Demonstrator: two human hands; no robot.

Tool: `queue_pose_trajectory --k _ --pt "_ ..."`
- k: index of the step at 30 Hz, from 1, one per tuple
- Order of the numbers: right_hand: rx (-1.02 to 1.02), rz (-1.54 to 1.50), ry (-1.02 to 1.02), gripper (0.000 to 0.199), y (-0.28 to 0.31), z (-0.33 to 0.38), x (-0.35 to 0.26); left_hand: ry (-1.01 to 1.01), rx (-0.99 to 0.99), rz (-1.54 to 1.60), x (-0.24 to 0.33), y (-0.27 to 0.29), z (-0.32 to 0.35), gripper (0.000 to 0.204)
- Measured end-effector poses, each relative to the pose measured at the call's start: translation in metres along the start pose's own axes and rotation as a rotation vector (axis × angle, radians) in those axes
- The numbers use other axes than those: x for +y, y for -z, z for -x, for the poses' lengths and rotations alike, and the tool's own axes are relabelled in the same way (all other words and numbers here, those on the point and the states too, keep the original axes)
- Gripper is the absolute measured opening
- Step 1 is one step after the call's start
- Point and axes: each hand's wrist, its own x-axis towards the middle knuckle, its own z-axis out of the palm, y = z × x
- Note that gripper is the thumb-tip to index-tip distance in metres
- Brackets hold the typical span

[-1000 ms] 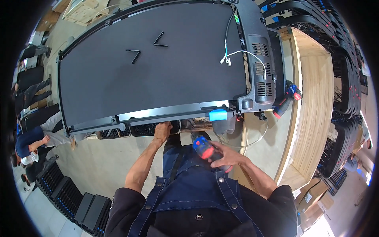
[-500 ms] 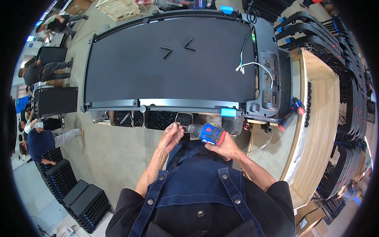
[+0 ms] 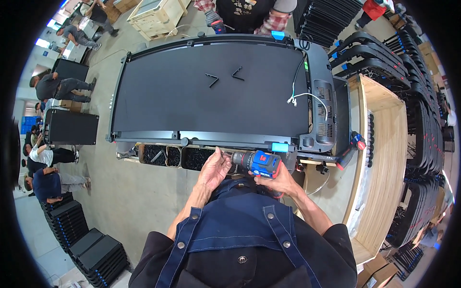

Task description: The user is assembling a treadmill on a factory floor, attaching various components using power tools.

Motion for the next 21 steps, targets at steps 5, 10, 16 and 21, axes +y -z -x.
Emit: queue_pose_trajectory --k 5,10,16,21 --pt "0.049 0.543 0.133 0.045 0.002 -0.003 -0.003 -0.220 0.159 -0.499 0.018 -0.035 0.008 0.029" --pt "0.158 0.393 0.298 0.040 -0.005 -0.018 -0.004 -0.153 0.057 -0.602 0.057 -0.069 -0.012 0.035" --pt "0.366 0.167 0.218 0.031 -0.008 -0.012 -0.005 -0.574 0.158 -1.019 0.117 -0.092 -0.120 0.050" --pt "0.445 0.060 0.310 0.039 -0.008 0.001 0.022 -0.332 0.311 -0.985 0.165 -0.092 -0.187 0.057"
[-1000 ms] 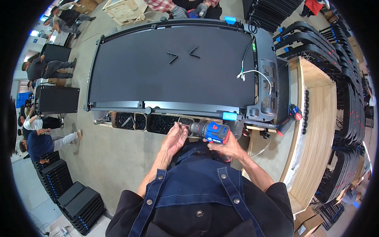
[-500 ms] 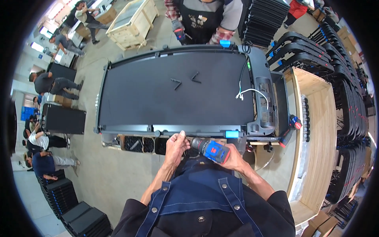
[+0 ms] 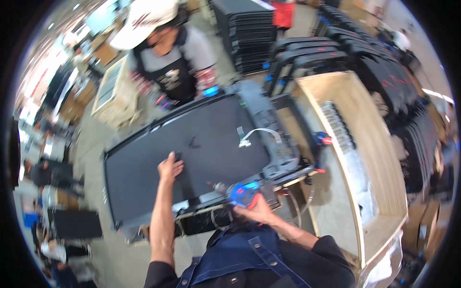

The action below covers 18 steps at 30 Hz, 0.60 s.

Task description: The user is assembling a treadmill on a factory floor, attaching various components using power tools.

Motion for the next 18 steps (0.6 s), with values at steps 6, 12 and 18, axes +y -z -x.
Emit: queue_pose_trajectory --k 6,12,18 --pt "0.081 0.062 0.104 0.044 0.020 0.018 0.011 0.048 0.024 0.253 -0.006 0.008 -0.032 0.006" --pt "0.252 -0.197 -0.149 0.034 0.060 0.040 -0.021 -0.245 -0.259 -0.141 0.003 -0.052 0.089 0.027" --pt "0.307 -0.322 -0.192 0.043 0.088 0.052 -0.008 -0.379 -0.198 -0.684 -0.054 -0.098 0.181 0.018"
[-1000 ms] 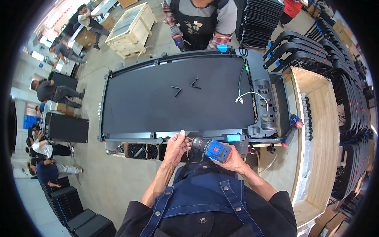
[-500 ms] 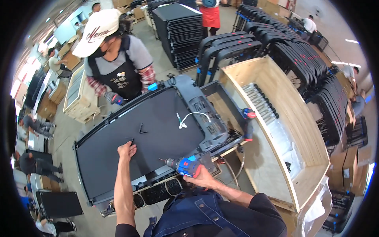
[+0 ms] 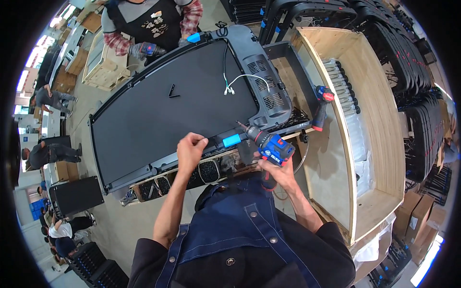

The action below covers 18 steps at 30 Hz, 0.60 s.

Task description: The user is assembling a treadmill on a factory floor, attaching various components using power tools.

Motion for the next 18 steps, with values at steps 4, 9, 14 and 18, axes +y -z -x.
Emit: queue_pose_trajectory --k 4,9,14,18 --pt "-0.003 0.003 0.006 0.042 0.012 0.007 0.006 -0.070 0.128 -0.309 -0.001 -0.012 0.015 0.022" --pt "-0.048 -0.011 0.005 0.047 0.010 0.009 0.000 -0.581 0.232 -0.469 -0.007 -0.015 0.011 0.010" --pt "-0.132 0.069 -0.023 0.044 0.001 0.001 -0.019 -0.934 0.086 -0.539 0.002 -0.010 -0.017 0.016" --pt "-0.311 0.536 0.076 0.034 0.001 -0.023 -0.042 -0.971 -0.011 -0.512 -0.002 -0.011 -0.039 0.023"
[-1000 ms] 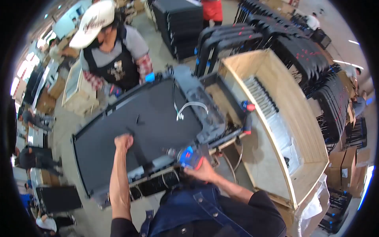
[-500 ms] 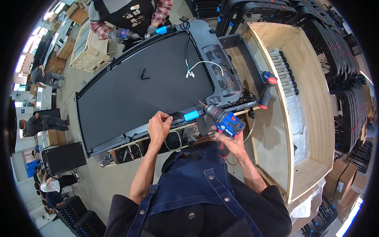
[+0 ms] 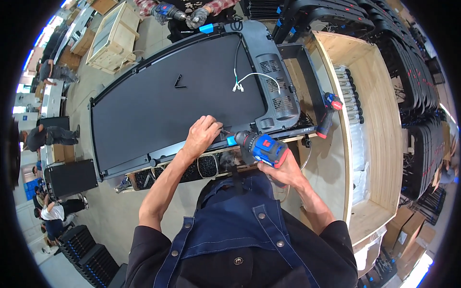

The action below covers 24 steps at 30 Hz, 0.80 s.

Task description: The user is assembling a treadmill on a factory floor, attaching various components using power tools.

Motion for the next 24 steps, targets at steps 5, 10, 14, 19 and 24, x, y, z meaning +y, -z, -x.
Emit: queue_pose_trajectory --k 5,10,14,19,24 --pt "-0.095 0.388 0.066 0.035 0.011 -0.037 -0.038 0.094 -0.038 0.094 -0.010 -0.006 0.002 0.025" --pt "-0.289 0.632 -0.125 0.028 0.008 -0.080 -0.062 0.130 -0.006 0.132 -0.014 -0.012 0.006 0.020" --pt "-0.319 0.732 -0.092 0.027 0.005 -0.094 -0.059 0.130 0.022 0.171 -0.016 -0.012 0.007 0.015" --pt "-0.356 0.750 -0.103 0.027 0.001 -0.103 -0.064 0.138 0.039 0.183 -0.019 -0.012 0.009 0.012" --pt "-0.405 0.798 -0.082 0.029 -0.010 -0.110 -0.082 0.133 0.033 0.205 -0.021 -0.013 0.010 0.011"
